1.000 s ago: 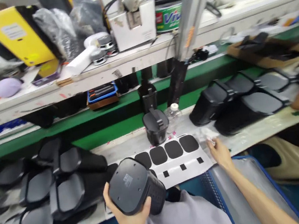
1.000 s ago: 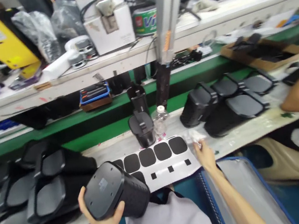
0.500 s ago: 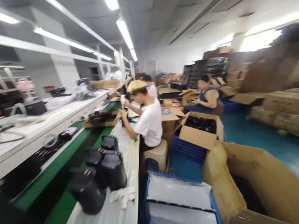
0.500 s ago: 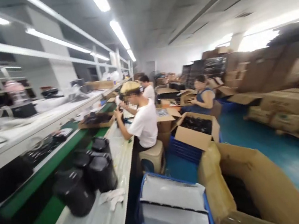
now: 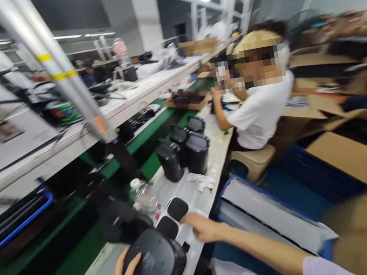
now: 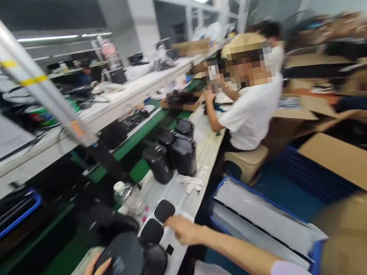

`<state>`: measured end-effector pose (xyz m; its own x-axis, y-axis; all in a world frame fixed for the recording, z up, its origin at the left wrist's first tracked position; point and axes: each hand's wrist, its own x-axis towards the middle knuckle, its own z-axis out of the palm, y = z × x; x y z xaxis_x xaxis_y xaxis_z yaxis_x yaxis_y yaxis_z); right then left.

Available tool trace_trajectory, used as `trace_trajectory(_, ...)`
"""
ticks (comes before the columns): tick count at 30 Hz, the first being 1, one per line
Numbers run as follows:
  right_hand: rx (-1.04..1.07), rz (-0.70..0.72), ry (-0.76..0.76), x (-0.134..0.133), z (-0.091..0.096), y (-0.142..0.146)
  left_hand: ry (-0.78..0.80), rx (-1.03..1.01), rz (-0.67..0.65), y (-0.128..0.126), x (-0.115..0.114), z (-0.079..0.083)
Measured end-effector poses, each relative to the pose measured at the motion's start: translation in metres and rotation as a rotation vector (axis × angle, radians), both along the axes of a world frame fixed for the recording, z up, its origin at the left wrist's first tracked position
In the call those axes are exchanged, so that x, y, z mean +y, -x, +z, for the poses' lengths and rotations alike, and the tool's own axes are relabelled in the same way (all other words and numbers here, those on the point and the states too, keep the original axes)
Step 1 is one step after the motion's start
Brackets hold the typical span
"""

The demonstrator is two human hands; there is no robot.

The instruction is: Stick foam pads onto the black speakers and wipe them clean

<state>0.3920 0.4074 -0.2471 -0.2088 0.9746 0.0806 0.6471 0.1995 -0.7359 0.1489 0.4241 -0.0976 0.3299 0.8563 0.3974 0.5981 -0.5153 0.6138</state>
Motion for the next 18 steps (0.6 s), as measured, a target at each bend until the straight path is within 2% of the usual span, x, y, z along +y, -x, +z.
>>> trace_trajectory(3, -0.118, 0.063, -0.024, 0.046, -0.026, -0.023, 0.028, 0.062, 0.061, -0.002, -0.017, 0.000)
trace_trajectory(7, -0.252, 0.249, -0.088, 0.094, -0.043, -0.025, 0.028, 0.053, 0.119, -0.013, -0.030, 0.001)
trace_trajectory(13, -0.373, 0.446, -0.164, 0.122, -0.051, -0.026, 0.096, -0.002, 0.211, -0.019, -0.038, 0.006)
trace_trajectory(18, -0.410, 0.520, -0.192, 0.136, -0.056, -0.023, 0.126, -0.004, 0.257, -0.024, -0.042, 0.011)
